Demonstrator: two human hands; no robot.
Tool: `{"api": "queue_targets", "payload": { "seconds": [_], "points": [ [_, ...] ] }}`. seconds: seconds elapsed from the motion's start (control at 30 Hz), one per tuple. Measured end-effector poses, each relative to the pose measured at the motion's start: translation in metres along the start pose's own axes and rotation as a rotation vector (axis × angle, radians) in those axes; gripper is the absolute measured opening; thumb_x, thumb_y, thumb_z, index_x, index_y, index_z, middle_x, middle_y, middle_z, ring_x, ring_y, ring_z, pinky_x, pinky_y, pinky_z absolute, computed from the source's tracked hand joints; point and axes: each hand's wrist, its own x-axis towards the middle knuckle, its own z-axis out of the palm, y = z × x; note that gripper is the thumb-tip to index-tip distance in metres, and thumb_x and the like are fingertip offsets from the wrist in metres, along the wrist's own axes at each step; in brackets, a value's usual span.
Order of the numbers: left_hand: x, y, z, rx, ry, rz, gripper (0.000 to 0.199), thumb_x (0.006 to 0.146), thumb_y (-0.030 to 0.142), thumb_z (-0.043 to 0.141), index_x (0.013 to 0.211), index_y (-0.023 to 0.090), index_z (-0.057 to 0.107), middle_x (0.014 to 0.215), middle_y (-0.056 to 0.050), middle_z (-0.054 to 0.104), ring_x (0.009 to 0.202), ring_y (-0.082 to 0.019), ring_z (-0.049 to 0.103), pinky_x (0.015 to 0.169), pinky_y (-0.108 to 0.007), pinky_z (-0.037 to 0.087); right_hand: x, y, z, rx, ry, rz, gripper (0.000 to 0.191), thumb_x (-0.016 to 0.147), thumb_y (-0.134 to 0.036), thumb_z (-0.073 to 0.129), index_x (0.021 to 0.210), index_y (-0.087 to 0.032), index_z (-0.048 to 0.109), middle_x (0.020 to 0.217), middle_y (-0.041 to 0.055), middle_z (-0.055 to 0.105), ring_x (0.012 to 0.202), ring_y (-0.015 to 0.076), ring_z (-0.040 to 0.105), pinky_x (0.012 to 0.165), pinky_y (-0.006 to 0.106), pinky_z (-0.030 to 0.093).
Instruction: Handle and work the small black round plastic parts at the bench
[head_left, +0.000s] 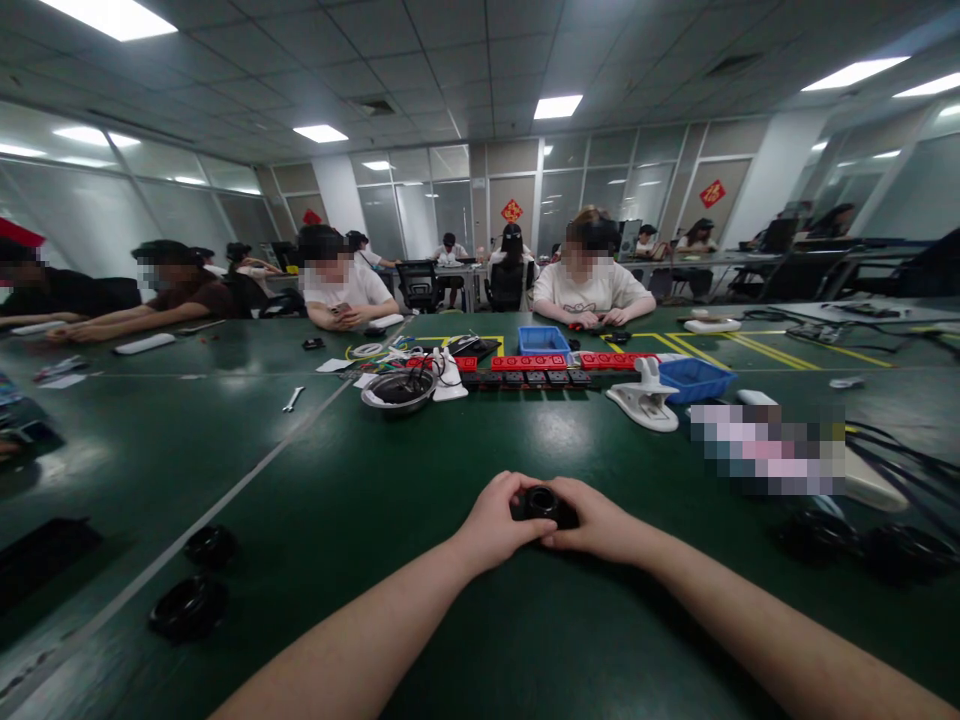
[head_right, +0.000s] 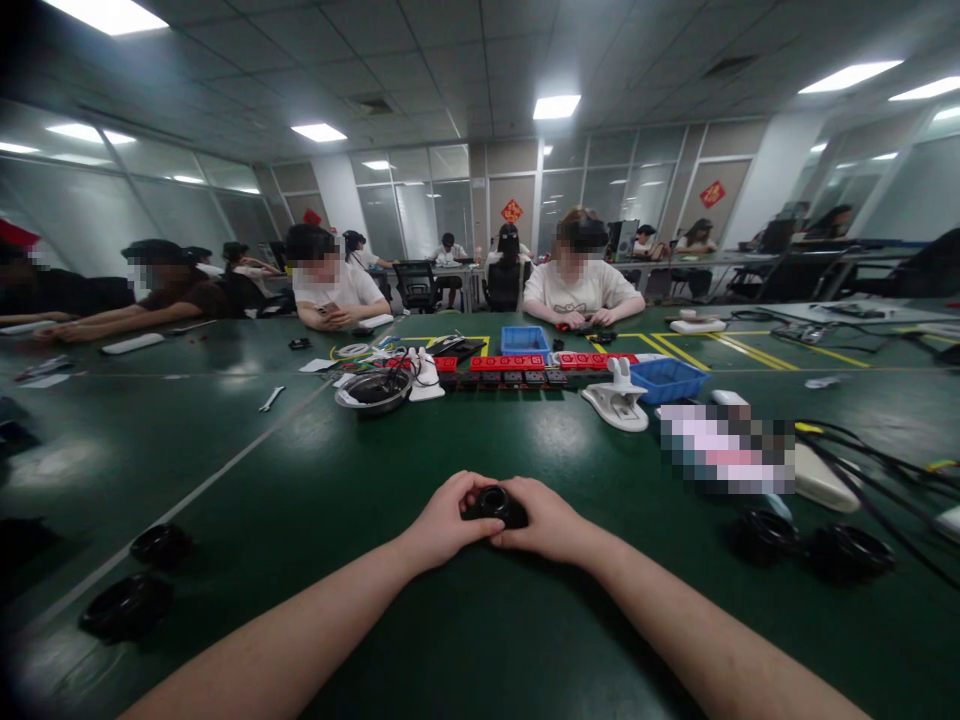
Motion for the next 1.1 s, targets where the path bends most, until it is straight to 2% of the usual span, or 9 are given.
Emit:
{"api": "queue_targets", "payload": {
  "seconds": [0.07,0.13,0.4,0.63,1.1],
  "points": [
    [0.0005,0.0002,-0.0022,-0.003,-0.033,0.015,0.038,0.059,0.030,0.065,0.094,0.020,0.054,0.086,-0.001,0.048,0.076,-0.014,0.045,0.065,-0.024,0.037,-0.0003,0.0035,-0.0075,0.100,-0.089,-0.035,0.036,0.064,-0.030,0.060,0.097,-0.017,0.052,0.088,0.0031,0.055,0.079,0.0165,0.050,0.069,0.027,0.037],
    [0.0009,0.0006,-0.0031,-0.006,-0.053,0.020,0.040,0.059,0.032,0.065,0.096,0.021,0.053,0.087,-0.002,0.048,0.076,-0.014,0.045,0.065,-0.024,0.037,0.0002,0.0050,-0.0118,0.164,-0.121,-0.033,0.032,0.066,-0.027,0.058,0.096,-0.015,0.053,0.085,0.0028,0.054,0.076,0.0153,0.050,0.066,0.025,0.038],
    [0.0009,0.0019,-0.0027,-0.019,-0.070,0.024,0.040,0.060,0.030,0.064,0.097,0.021,0.053,0.087,-0.002,0.048,0.076,-0.014,0.045,0.066,-0.025,0.037,0.0015,0.0073,-0.0128,0.190,-0.124,-0.058,0.032,0.062,-0.021,0.062,0.092,-0.014,0.054,0.084,0.0018,0.053,0.077,0.0150,0.049,0.068,0.025,0.038],
    [0.0005,0.0022,-0.0026,-0.003,-0.076,0.012,0.040,0.061,0.030,0.064,0.098,0.021,0.053,0.086,-0.002,0.047,0.076,-0.014,0.045,0.067,-0.025,0.037,0.0007,0.0068,-0.0122,0.200,-0.121,-0.055,0.031,0.063,-0.022,0.062,0.092,-0.014,0.054,0.082,0.0012,0.053,0.073,0.0137,0.049,0.066,0.024,0.038],
    [0.0034,0.0065,-0.0033,-0.004,-0.087,-0.021,0.041,0.059,0.033,0.064,0.096,0.020,0.054,0.088,-0.002,0.048,0.077,-0.015,0.045,0.065,-0.024,0.037,0.0020,0.0095,-0.0122,0.157,-0.119,-0.025,0.029,0.063,-0.024,0.061,0.090,-0.014,0.054,0.084,0.0021,0.053,0.078,0.0158,0.049,0.069,0.027,0.037]
  ]
}}
